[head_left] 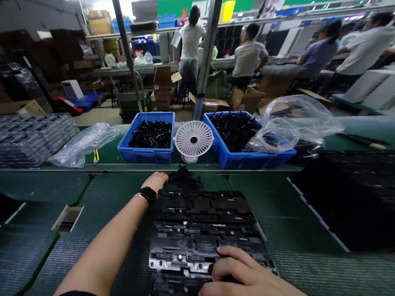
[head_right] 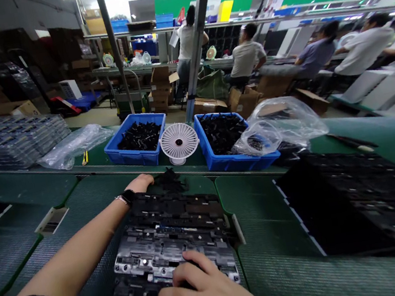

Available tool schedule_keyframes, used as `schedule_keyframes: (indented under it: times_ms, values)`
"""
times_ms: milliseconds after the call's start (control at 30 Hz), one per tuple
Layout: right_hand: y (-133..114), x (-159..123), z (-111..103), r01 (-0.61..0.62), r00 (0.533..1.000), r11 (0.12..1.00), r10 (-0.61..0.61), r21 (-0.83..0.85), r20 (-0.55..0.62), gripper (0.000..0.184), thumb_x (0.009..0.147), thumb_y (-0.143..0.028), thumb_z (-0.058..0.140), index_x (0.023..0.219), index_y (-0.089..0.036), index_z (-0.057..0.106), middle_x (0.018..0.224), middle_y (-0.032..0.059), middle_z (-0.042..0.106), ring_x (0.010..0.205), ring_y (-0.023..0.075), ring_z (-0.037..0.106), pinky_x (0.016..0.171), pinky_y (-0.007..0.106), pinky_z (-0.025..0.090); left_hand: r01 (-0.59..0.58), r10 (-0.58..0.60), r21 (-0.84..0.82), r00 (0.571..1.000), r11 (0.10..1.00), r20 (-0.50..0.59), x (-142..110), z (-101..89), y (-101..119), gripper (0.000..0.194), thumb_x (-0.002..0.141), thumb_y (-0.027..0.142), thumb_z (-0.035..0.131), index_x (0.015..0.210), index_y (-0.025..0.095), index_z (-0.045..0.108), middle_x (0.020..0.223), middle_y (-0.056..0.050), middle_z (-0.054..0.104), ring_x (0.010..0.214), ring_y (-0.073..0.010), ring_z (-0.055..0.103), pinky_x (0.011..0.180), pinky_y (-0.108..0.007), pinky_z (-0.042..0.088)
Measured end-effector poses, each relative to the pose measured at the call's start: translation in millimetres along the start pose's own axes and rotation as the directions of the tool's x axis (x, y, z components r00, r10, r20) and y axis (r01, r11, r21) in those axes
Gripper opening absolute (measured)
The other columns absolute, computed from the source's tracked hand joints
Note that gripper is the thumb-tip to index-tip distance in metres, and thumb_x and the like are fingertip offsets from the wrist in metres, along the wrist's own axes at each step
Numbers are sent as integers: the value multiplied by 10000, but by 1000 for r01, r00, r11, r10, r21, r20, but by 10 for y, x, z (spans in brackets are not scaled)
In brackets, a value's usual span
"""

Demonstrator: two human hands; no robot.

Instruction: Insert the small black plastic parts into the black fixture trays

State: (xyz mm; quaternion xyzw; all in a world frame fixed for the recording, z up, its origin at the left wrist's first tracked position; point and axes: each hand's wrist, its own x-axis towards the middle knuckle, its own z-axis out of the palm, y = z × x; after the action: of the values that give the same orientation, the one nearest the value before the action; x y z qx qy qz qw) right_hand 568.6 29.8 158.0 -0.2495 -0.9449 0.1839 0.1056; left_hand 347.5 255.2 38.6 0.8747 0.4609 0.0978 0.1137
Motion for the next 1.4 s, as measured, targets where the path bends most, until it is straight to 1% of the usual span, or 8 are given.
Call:
schedule_keyframes:
  times_ms: [200, 533, 733, 867, 967, 1033, 1200, 1400]
  values:
    - [-24, -9, -126, 153, 988, 984, -152, -89, 22, 252, 901, -332, 491, 1130, -392, 578, 1125, -65, 620, 992, 148, 512, 1027, 425, 309, 53, -53, 32, 998, 998, 15, -143, 15, -147, 216, 735, 128, 526, 927, 144, 626, 963, -113, 602, 991, -221, 512, 916, -337, 390]
    - [-219, -8, -280, 35, 991, 999, -33, -20, 127, 254, 877, -369, 516, 1110, -330, 610, 1165, 5, 599, 1052, 206, 484, 1033, 468, 273, 201, -201, -5, 978, 980, -51, -540, -7, -188, 119, 770, 206, 526, 764, 156, 635, 862, -87, 596, 875, -202, 537, 843, -315, 416]
    - [-231, -64, -198, -2, 994, 997, -7, 76, 113, 264, 890, -352, 489, 1137, -348, 584, 1216, -6, 549, 1102, 223, 430, 1039, 512, 219, 359, -366, -69, 908, 931, -204, -707, 90, -85, 78, 767, 155, 517, 836, 155, 554, 843, -86, 586, 859, -215, 536, 795, -331, 429]
    - [-212, -95, -146, 17, 996, 996, -25, 85, 87, 269, 888, -346, 497, 1142, -336, 582, 1223, 6, 540, 1100, 219, 425, 1038, 502, 209, 399, -431, -164, 840, 902, -328, -924, -71, 1, 155, 811, 153, 463, 963, 150, 498, 959, -99, 571, 863, -180, 553, 801, -307, 445]
    - [-220, -93, -139, 21, 996, 997, -27, 73, 80, 265, 891, -344, 491, 1139, -332, 583, 1215, 10, 543, 1080, 215, 439, 1026, 488, 226, 374, -460, -273, 778, 887, -428, -1252, -401, 261, 179, 869, 208, 397, 1030, 155, 454, 947, -74, 570, 815, -144, 573, 750, -275, 472]
    - [-227, -90, -138, 23, 997, 997, -28, 70, 76, 260, 892, -341, 489, 1133, -334, 585, 1206, 13, 546, 1076, 215, 442, 1022, 489, 228, 178, -433, -466, 732, 867, -526, -1563, -647, 586, 194, 864, 230, 448, 1049, 175, 463, 952, -55, 576, 825, -139, 583, 731, -267, 482]
    - [-233, -86, -120, 24, 997, 997, -29, 77, 73, 258, 887, -329, 496, 1129, -332, 586, 1197, 11, 550, 1084, 221, 422, 1004, 476, 250, -76, -208, -504, 850, 860, -483, -2309, -895, 1440, 108, 799, 134, 577, 884, 200, 588, 905, -26, 609, 861, -138, 582, 761, -267, 478]
    - [-233, -96, -78, 32, 999, 998, -34, 58, 40, 260, 877, -325, 513, 1127, -343, 584, 1196, 6, 546, 1083, 221, 421, 997, 464, 261, -175, -68, -439, 872, 881, -485, -2563, -751, 1599, 238, 763, 26, 591, 936, 189, 594, 861, -18, 625, 807, -107, 576, 719, -230, 482]
